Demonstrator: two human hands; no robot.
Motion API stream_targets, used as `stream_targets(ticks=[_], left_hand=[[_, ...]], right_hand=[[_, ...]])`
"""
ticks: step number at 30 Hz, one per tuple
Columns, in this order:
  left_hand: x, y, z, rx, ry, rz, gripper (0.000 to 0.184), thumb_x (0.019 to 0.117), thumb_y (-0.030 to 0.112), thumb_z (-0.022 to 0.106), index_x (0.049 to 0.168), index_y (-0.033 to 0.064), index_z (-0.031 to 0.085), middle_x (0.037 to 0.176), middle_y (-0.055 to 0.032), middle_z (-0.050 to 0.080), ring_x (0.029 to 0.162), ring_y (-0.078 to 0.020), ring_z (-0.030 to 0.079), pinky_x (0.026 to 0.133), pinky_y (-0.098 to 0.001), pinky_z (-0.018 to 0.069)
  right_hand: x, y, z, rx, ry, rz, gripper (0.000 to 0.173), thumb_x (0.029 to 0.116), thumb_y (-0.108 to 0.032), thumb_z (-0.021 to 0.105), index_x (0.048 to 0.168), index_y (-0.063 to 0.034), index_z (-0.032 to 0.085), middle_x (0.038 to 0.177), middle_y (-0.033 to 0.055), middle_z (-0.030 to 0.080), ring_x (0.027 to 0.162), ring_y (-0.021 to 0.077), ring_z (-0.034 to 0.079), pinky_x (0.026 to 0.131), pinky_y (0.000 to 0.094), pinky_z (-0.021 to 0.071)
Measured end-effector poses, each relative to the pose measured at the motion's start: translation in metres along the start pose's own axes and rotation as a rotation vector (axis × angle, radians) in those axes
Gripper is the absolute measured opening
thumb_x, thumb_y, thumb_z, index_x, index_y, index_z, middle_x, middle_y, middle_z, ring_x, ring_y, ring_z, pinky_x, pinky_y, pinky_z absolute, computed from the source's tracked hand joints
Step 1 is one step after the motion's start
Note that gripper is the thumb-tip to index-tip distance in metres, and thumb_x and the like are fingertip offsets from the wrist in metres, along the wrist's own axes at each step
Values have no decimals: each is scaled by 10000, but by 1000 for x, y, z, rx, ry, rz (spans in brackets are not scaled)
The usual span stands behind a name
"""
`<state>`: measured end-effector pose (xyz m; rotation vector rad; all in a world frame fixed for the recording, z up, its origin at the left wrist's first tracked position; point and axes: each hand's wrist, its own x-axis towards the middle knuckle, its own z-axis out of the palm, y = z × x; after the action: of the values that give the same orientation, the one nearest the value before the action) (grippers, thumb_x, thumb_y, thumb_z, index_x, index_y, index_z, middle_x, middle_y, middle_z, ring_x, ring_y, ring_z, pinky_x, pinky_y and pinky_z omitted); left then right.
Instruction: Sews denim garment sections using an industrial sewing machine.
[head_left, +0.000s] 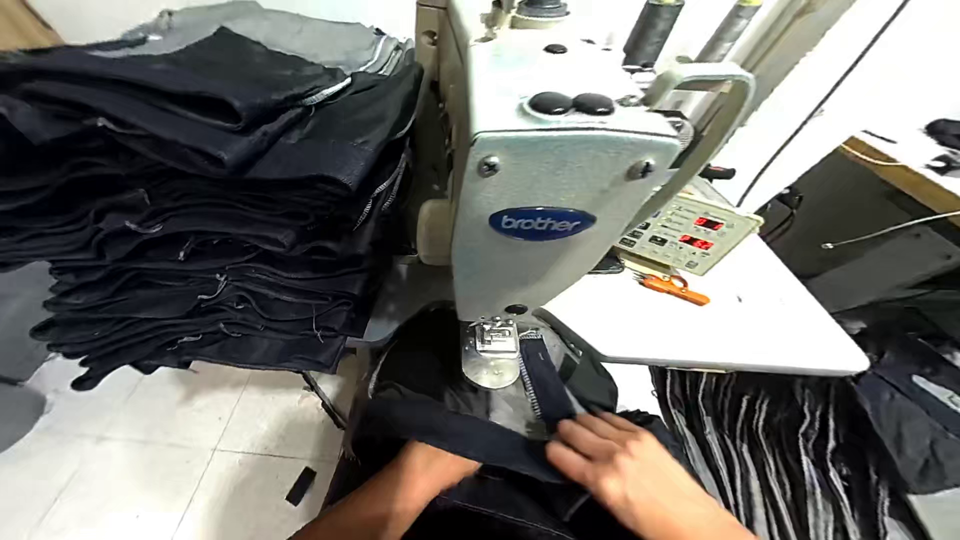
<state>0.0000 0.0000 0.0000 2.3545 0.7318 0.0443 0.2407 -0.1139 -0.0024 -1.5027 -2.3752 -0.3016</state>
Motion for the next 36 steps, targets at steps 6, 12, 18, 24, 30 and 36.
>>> stream_targets(ticks=[6,12,18,24,30,36], left_hand=[[-13,-46,-4,642,880,480,260,1055,280,517,1304,320,579,1218,-8,617,1140,-210,590,960,-374,455],[-21,-50,-39,-22,840,171,337,1070,351,499,1018,111,730,916,-12,744,922,-17,697,864,-209,563],[16,-22,-100,-114,350,-91,409,1062,327,495,911,20,720,771,-109,668,751,-216,658,709,-450,541],[158,-71,-57,-410,604,-313,312,951,42,675,1211,-114,604,1127,-235,662,1041,-251,650,949,-363,531],[79,-59,-33,-592,440,41,341,956,256,643,1018,-72,713,958,-70,736,938,-12,670,892,-239,551],[48,-37,-46,-93,638,-20,443,871,532,694,710,119,707,712,-12,686,675,-110,666,623,-344,561]], right_hand=[[-36,30,6,46,125,145,250,1016,-33,392,988,-133,620,1171,47,730,1170,222,663,1024,404,498],[14,33,-16,710,277,140,277,1083,-305,488,1203,-148,681,1051,18,745,1002,42,689,908,205,543],[21,47,9,1081,122,845,303,928,-467,667,795,-195,683,683,-148,598,622,-60,551,589,190,486],[84,110,47,551,250,863,154,949,-84,694,874,49,682,711,167,617,632,284,596,621,501,475],[25,69,83,860,232,570,454,990,-452,616,925,-17,728,799,41,715,741,0,653,707,218,546],[6,43,10,77,307,119,164,1074,-301,496,1195,-261,598,1141,48,631,1140,234,601,1018,409,443]])
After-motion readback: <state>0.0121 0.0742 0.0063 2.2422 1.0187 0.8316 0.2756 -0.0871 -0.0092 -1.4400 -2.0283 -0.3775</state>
